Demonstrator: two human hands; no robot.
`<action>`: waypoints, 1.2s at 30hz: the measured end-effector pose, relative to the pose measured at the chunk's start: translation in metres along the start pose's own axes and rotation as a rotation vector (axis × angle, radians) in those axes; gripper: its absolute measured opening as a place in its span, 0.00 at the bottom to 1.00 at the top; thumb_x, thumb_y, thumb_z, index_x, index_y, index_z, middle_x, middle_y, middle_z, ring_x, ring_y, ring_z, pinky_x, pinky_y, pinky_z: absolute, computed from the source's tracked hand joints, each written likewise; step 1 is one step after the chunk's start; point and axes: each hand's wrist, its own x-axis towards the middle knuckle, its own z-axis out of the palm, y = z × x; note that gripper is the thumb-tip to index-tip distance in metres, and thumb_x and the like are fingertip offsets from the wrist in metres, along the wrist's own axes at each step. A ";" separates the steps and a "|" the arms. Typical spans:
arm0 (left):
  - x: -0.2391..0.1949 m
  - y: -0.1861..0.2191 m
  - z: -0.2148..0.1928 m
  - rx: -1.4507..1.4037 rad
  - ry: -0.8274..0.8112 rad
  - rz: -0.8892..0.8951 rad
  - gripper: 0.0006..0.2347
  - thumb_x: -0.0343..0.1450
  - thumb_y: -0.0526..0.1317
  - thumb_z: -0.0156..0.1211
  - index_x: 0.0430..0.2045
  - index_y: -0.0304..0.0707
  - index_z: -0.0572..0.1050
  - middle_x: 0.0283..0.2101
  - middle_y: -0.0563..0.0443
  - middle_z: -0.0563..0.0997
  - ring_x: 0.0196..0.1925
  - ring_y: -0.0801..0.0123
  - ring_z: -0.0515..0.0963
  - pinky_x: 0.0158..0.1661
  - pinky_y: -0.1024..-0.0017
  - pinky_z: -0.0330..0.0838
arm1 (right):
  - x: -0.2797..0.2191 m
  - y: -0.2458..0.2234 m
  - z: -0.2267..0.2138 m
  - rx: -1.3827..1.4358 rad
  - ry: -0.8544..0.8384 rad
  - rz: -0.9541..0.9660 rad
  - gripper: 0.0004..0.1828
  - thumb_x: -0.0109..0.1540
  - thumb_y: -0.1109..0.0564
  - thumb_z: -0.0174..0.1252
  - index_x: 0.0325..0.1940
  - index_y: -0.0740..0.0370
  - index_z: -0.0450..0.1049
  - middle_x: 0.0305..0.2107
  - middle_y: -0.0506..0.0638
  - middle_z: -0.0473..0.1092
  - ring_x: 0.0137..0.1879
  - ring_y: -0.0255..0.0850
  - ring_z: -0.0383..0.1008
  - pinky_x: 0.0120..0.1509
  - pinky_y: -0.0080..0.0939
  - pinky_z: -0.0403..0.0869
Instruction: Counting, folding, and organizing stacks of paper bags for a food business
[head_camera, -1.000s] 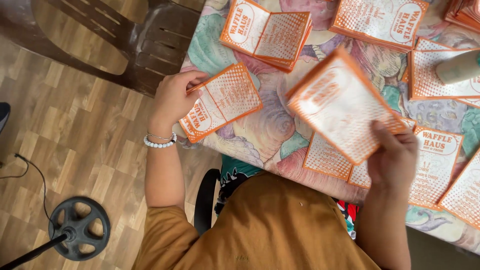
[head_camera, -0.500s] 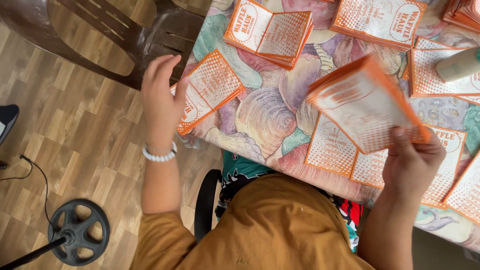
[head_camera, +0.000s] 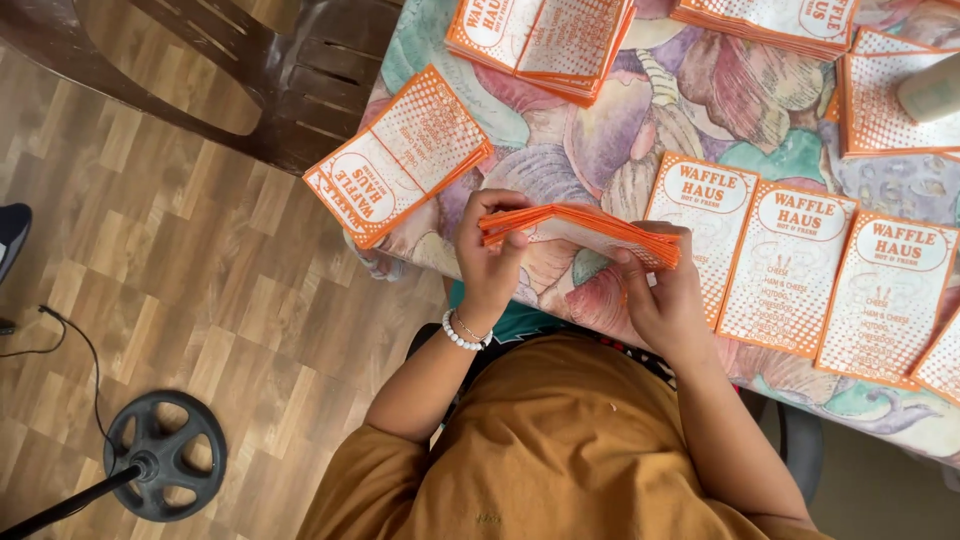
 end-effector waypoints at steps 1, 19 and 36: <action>0.003 -0.003 -0.003 0.001 -0.003 0.000 0.25 0.70 0.62 0.62 0.41 0.34 0.75 0.39 0.47 0.80 0.43 0.66 0.81 0.47 0.69 0.76 | 0.000 0.003 0.001 0.001 0.003 0.002 0.11 0.71 0.63 0.56 0.53 0.71 0.63 0.41 0.68 0.73 0.50 0.62 0.78 0.54 0.61 0.73; -0.038 0.024 -0.002 -0.550 0.299 -0.427 0.18 0.74 0.39 0.62 0.57 0.33 0.70 0.53 0.43 0.81 0.56 0.65 0.80 0.58 0.62 0.75 | -0.038 0.008 0.021 0.628 -0.003 0.091 0.24 0.57 0.66 0.69 0.51 0.69 0.64 0.40 0.59 0.75 0.47 0.42 0.77 0.54 0.44 0.75; -0.022 0.045 -0.036 -0.340 0.148 -0.447 0.17 0.72 0.32 0.65 0.55 0.31 0.72 0.48 0.48 0.83 0.52 0.72 0.80 0.55 0.67 0.77 | 0.027 -0.051 0.025 0.388 -0.215 0.332 0.15 0.62 0.69 0.65 0.53 0.74 0.78 0.32 0.58 0.79 0.42 0.35 0.76 0.53 0.42 0.79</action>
